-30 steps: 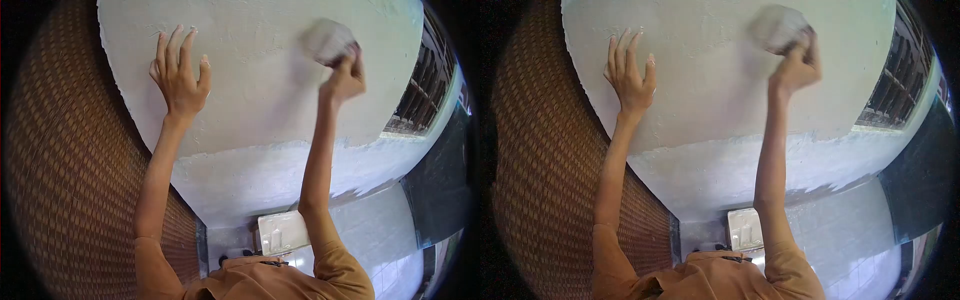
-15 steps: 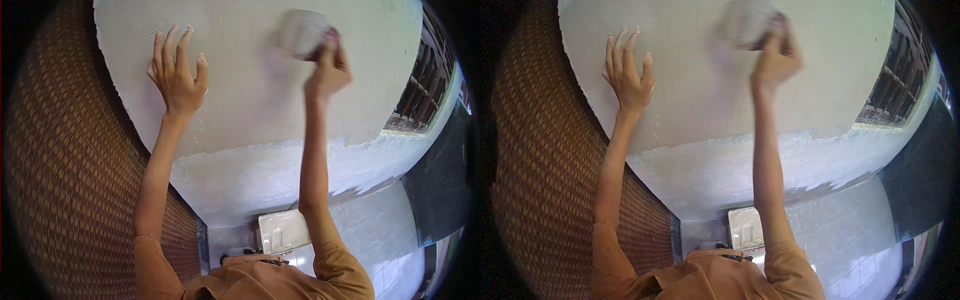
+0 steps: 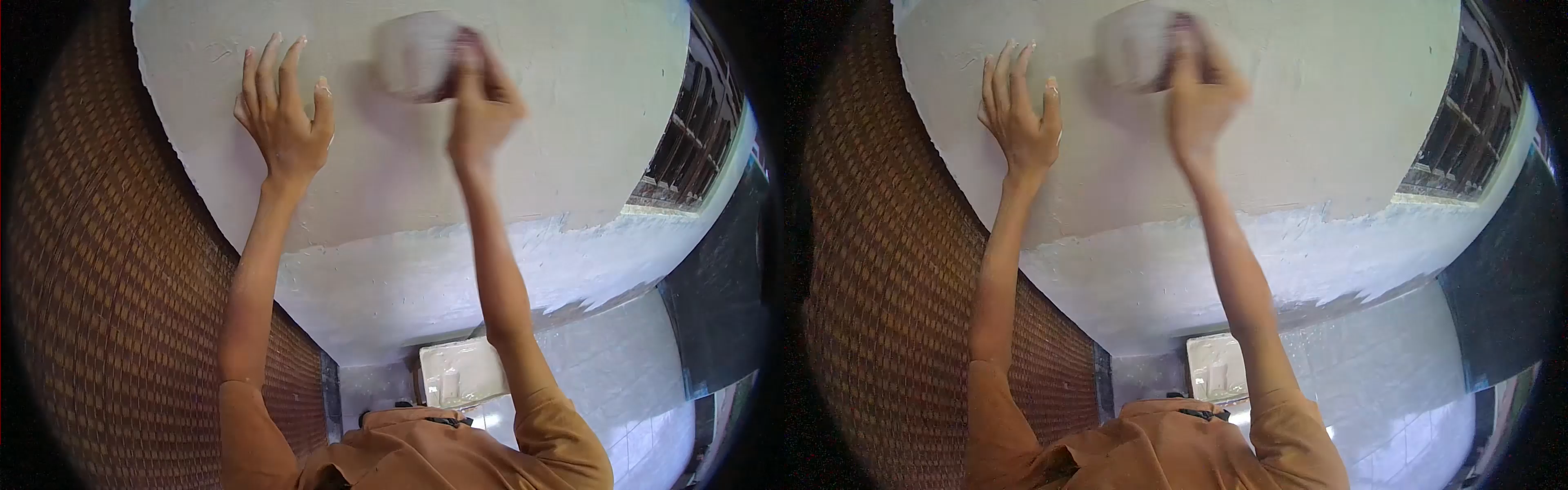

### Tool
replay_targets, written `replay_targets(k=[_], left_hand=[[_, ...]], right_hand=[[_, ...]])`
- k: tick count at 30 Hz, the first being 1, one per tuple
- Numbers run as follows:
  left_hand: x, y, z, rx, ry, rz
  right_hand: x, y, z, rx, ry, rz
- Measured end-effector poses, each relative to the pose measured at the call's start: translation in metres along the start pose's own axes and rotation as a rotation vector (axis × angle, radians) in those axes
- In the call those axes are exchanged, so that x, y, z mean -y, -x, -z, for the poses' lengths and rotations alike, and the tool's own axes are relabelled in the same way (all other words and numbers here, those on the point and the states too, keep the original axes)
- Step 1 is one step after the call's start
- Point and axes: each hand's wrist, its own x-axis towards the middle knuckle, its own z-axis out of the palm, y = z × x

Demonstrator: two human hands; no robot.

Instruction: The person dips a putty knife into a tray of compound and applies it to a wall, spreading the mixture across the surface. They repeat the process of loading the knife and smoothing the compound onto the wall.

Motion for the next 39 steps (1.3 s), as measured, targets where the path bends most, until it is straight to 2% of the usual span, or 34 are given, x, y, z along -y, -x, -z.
replay_targets(k=[2, 4, 6, 7, 9, 13, 16, 17, 19, 21, 25, 27, 29, 30, 32, 33, 35, 37, 39], left_hand=[[-0.005, 0.000, -0.004, -0.002, 0.012, -0.013], [-0.007, 0.004, -0.001, 0.007, 0.007, -0.010], [-0.010, 0.006, 0.006, 0.030, -0.081, -0.056], [-0.013, 0.008, 0.010, 0.046, -0.093, -0.038], [-0.022, 0.014, 0.019, 0.047, -0.086, -0.039], [-0.046, 0.041, 0.046, 0.172, -0.088, 0.047], [-0.061, 0.083, 0.067, 0.186, -0.022, 0.057], [-0.071, 0.105, 0.079, 0.238, 0.017, 0.133], [-0.093, 0.156, 0.101, 0.342, 0.070, 0.245], [-0.117, 0.215, 0.122, 0.448, 0.210, 0.588], [-0.164, 0.332, 0.163, 0.548, 0.305, 0.858], [-0.195, 0.381, 0.188, 0.640, 0.360, 1.069], [-0.220, 0.422, 0.209, 0.732, 0.367, 1.187], [-0.232, 0.442, 0.219, 0.796, 0.370, 1.263], [-0.254, 0.485, 0.234, 0.900, 0.347, 1.455], [-0.266, 0.497, 0.240, 0.917, 0.329, 1.473], [-0.289, 0.527, 0.252, 0.949, 0.330, 1.551], [-0.307, 0.567, 0.253, 0.980, 0.307, 1.609], [-0.328, 0.592, 0.256, 0.905, 0.330, 2.025]], right_hand=[[-0.006, 0.007, -0.008, 0.073, -0.004, 0.000], [-0.017, -0.003, -0.001, -0.033, 0.108, 0.028], [-0.008, -0.021, 0.027, -0.066, 0.006, -0.054], [-0.013, -0.030, 0.037, -0.145, -0.048, 0.018], [-0.008, -0.035, 0.060, -0.179, -0.063, -0.018], [0.015, -0.003, 0.101, -0.096, 0.035, -0.065], [0.032, 0.038, 0.137, 0.048, 0.079, -0.200], [0.036, 0.056, 0.152, 0.060, 0.111, -0.234], [0.047, 0.093, 0.187, 0.210, 0.084, -0.352], [0.059, 0.133, 0.223, 0.330, 0.304, -0.375], [0.084, 0.210, 0.287, 0.477, 0.372, -0.708], [0.092, 0.247, 0.324, 0.506, 0.394, -0.868], [0.086, 0.287, 0.368, 0.681, 0.481, -0.803], [0.079, 0.309, 0.395, 0.823, 0.705, -0.684], [0.083, 0.340, 0.424, 0.915, 0.762, -0.715], [0.084, 0.351, 0.437, 0.994, 0.811, -0.716], [0.081, 0.379, 0.465, 1.043, 0.830, -0.768], [0.069, 0.417, 0.499, 1.099, 0.722, -0.634], [0.061, 0.443, 0.521, 1.143, 0.722, -0.660]])
